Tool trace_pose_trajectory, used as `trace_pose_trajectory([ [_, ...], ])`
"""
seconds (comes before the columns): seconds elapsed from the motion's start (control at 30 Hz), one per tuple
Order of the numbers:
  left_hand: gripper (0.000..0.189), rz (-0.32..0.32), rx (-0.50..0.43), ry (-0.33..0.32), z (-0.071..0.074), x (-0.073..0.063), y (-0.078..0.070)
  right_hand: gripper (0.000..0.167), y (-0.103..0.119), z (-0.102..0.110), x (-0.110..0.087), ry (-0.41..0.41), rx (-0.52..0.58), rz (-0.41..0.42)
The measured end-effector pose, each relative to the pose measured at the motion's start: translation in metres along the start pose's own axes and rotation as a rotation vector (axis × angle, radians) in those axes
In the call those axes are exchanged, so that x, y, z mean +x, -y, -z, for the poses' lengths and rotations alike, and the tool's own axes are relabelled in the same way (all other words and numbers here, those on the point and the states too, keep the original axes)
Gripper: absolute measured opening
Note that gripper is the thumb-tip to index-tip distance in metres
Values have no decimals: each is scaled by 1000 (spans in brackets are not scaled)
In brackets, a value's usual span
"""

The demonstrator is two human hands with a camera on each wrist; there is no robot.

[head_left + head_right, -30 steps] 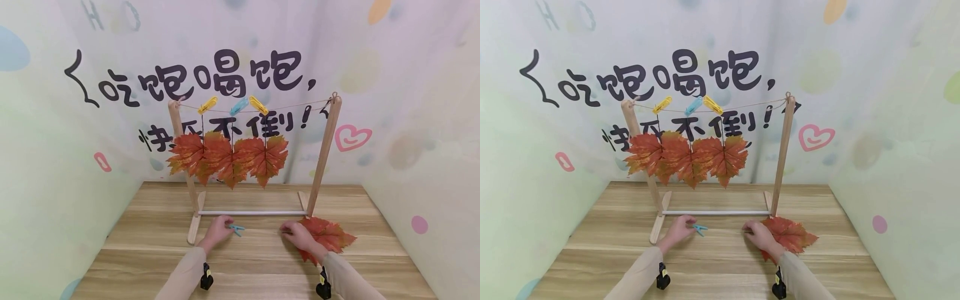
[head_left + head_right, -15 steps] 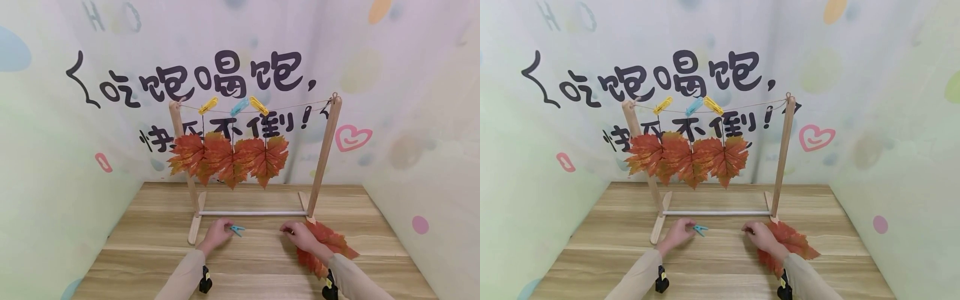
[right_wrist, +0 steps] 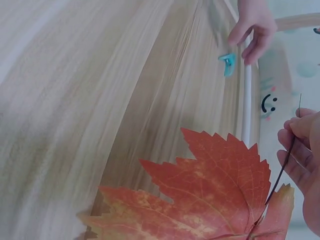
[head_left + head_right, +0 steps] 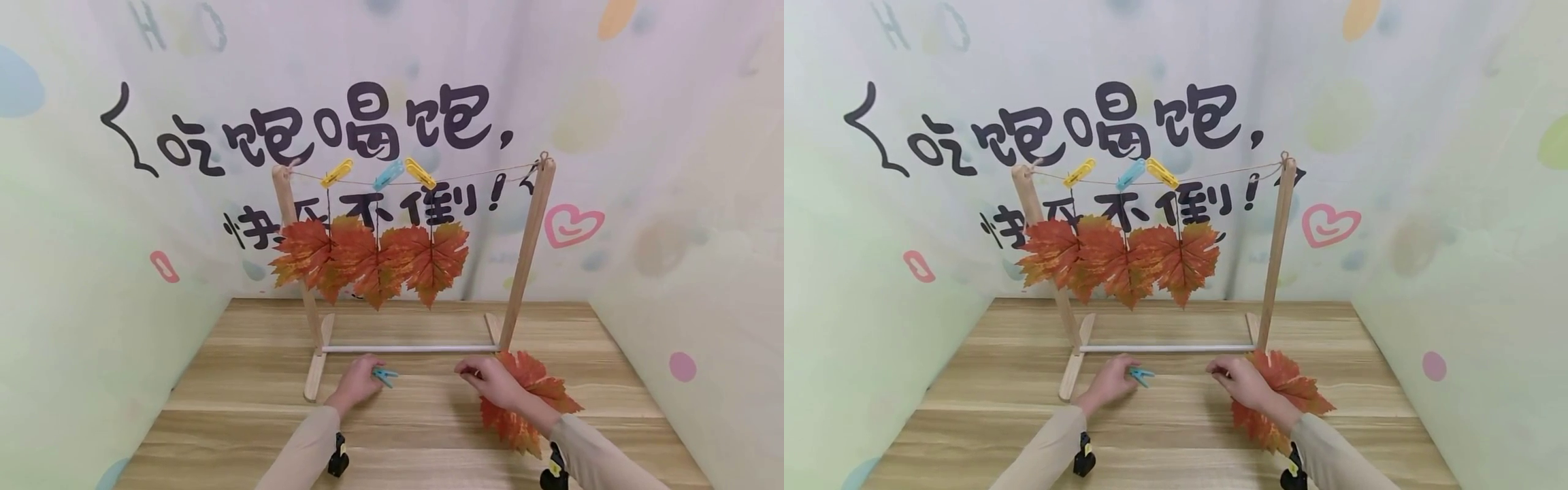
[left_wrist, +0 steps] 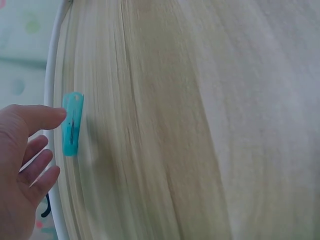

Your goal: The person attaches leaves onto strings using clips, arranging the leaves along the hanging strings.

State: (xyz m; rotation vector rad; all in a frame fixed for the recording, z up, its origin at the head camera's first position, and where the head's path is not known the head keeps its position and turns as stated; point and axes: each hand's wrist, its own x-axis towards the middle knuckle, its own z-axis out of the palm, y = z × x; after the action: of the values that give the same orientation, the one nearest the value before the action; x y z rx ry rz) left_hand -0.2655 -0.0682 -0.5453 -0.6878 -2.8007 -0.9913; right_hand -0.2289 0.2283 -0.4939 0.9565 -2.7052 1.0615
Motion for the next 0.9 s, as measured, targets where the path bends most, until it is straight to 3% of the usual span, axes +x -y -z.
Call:
trace_pose_trajectory([
  [0.2, 39, -64, 58, 59, -6, 5, -1, 16, 12, 3, 0, -13, 50, 45],
  [0.43, 38, -30, 58, 107, -11, 7, -2, 16, 23, 2, 0, -29, 89, 91],
  [0.9, 23, -44, 112, 84, -9, -4, -4, 18, 30, 3, -2, 29, 143, -1],
])
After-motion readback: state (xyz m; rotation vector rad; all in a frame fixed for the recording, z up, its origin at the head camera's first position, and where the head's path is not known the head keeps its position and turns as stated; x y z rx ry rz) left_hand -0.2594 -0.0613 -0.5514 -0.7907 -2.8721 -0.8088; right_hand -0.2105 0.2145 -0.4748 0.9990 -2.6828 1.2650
